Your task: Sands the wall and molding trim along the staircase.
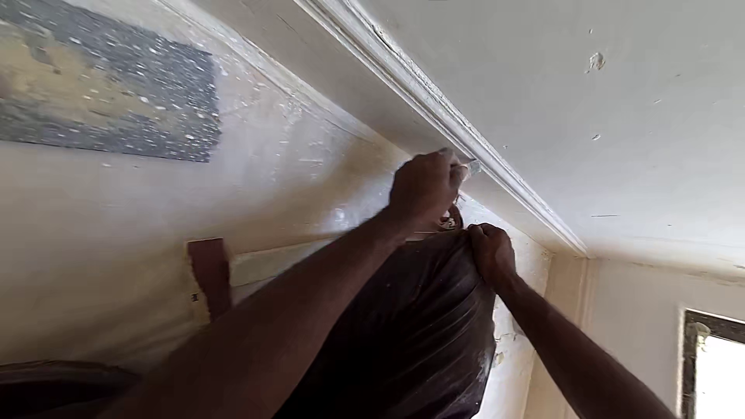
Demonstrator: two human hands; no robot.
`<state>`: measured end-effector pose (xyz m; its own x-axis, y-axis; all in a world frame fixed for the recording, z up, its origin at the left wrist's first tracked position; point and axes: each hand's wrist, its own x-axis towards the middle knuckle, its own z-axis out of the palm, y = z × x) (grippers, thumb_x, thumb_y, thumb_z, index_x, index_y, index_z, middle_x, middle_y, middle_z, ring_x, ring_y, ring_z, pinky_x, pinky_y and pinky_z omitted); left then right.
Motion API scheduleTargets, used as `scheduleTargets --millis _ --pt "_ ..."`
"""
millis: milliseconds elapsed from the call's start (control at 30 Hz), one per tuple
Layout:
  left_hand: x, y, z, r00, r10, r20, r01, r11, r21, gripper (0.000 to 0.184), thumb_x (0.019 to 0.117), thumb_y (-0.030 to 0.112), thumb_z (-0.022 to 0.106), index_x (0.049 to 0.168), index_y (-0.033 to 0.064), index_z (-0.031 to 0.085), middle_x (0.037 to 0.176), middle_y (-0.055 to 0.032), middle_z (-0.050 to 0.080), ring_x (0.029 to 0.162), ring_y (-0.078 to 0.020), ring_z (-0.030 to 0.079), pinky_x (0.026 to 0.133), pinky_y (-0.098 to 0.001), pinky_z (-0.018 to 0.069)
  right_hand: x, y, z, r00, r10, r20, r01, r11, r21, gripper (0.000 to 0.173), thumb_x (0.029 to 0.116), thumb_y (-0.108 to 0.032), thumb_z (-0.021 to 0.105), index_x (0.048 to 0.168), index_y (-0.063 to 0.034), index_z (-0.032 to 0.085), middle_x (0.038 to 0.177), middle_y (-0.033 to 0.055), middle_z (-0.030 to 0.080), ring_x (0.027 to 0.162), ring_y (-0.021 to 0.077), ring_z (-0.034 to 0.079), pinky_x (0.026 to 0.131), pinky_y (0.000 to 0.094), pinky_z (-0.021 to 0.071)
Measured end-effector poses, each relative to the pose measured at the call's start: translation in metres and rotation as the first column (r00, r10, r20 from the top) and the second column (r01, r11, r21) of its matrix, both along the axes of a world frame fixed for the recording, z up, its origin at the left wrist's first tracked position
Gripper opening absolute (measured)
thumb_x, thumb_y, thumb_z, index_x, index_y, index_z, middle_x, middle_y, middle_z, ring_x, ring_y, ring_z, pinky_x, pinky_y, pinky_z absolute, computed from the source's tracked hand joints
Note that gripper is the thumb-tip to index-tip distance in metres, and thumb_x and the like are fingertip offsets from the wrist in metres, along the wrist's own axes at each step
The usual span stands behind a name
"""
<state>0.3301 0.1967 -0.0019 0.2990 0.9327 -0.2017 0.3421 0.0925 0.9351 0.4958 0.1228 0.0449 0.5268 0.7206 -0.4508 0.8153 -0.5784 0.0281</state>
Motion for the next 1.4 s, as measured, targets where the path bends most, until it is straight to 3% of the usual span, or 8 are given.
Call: scheduleTargets --millis 200,367,500,700,867,1067,1167,1400 --pt "-0.098 -0.002 0.005 0.952 0.216 -0.218 -0.218 0.976 0.015 0.037 0.1081 0.037 0.051 0.119 0.0052 0.068 0.101 -0.0168 0.071 0.094 -0.0353 0.069 0.085 -0.06 0.0529 -0.002 0.012 0.001 0.997 0.067 -0.041 -0.069 0.995 -0.073 0.043 0.1024 -0.051 0.055 0.085 -0.0136 0.067 0.081 0.0113 0.066 0.081 0.0324 0.065 0.066 0.0586 0.0469" --pt "-0.137 -0.006 0.016 0.921 0.005 -0.388 0.06 0.986 0.154 0.031 0.1066 0.025 0.056 0.133 0.009 0.058 0.109 -0.0178 0.069 0.096 -0.0378 0.069 0.082 -0.0623 0.0545 0.004 0.009 0.0 0.994 0.066 -0.087 -0.069 0.997 -0.037 0.043 0.1022 -0.052 0.055 0.087 -0.0144 0.07 0.084 0.0116 0.068 0.085 0.033 0.066 0.068 0.0594 0.0487" --pt "-0.161 0.009 0.025 0.803 0.095 -0.588 0.22 0.87 0.442 0.027 0.1074 0.024 0.054 0.126 0.0067 0.064 0.112 -0.0211 0.066 0.092 -0.0414 0.07 0.072 -0.0585 0.0567 0.011 0.003 -0.006 0.993 0.054 -0.103 -0.052 0.998 0.02 0.043 0.1034 -0.049 0.056 0.081 -0.0133 0.066 0.076 0.0117 0.065 0.077 0.0327 0.065 0.063 0.0581 0.0474" --pt "-0.193 0.03 0.022 0.622 0.204 -0.756 0.372 0.773 0.514 0.034 0.1102 0.028 0.049 0.12 0.0008 0.066 0.106 -0.0247 0.066 0.091 -0.0451 0.07 0.069 -0.057 0.057 0.013 0.003 -0.006 0.992 0.04 -0.118 -0.038 0.999 0.016 0.041 0.1036 -0.048 0.057 0.084 -0.0141 0.068 0.078 0.0115 0.066 0.079 0.0325 0.066 0.065 0.0583 0.0483" --pt "-0.179 0.025 0.013 0.535 0.271 -0.8 0.357 0.786 0.505 0.028 0.1089 0.021 0.049 0.112 -0.0011 0.065 0.094 -0.0241 0.068 0.079 -0.0437 0.071 0.059 -0.0546 0.0555 0.007 0.007 -0.001 0.993 0.048 -0.11 -0.051 0.998 -0.028 0.038 0.1024 -0.048 0.057 0.086 -0.0162 0.069 0.086 0.0102 0.069 0.086 0.0316 0.067 0.069 0.0579 0.0491" --pt "-0.197 0.039 0.004 0.584 0.288 -0.759 0.416 0.697 0.584 0.026 0.1083 0.02 0.053 0.117 0.0007 0.068 0.104 -0.0244 0.069 0.096 -0.0445 0.07 0.078 -0.0568 0.0572 0.011 0.001 -0.004 0.992 0.06 -0.108 -0.059 0.998 0.019 0.041 0.1028 -0.05 0.057 0.084 -0.0156 0.068 0.079 0.0103 0.067 0.08 0.0317 0.066 0.065 0.0581 0.0483" --pt "-0.197 0.046 0.014 0.553 0.26 -0.792 0.476 0.681 0.556 0.027 0.1085 0.022 0.052 0.113 0.0012 0.068 0.1 -0.0232 0.069 0.092 -0.0435 0.071 0.073 -0.0559 0.0574 0.007 0.0 -0.004 0.995 0.049 -0.091 -0.046 0.999 0.028 0.038 0.1026 -0.048 0.057 0.083 -0.0171 0.069 0.078 0.0092 0.067 0.079 0.0311 0.066 0.064 0.0574 0.0479" --pt "-0.096 0.033 0.041 0.596 0.138 -0.791 0.505 0.701 0.503 0.02 0.1045 0.011 0.05 0.11 0.0062 0.069 0.094 -0.0199 0.07 0.082 -0.0385 0.072 0.065 -0.0499 0.0563 0.008 0.003 -0.002 0.993 0.056 -0.105 -0.053 0.998 0.029 0.039 0.1032 -0.048 0.057 0.084 -0.0165 0.069 0.081 0.0096 0.068 0.081 0.0314 0.066 0.066 0.0577 0.0481"
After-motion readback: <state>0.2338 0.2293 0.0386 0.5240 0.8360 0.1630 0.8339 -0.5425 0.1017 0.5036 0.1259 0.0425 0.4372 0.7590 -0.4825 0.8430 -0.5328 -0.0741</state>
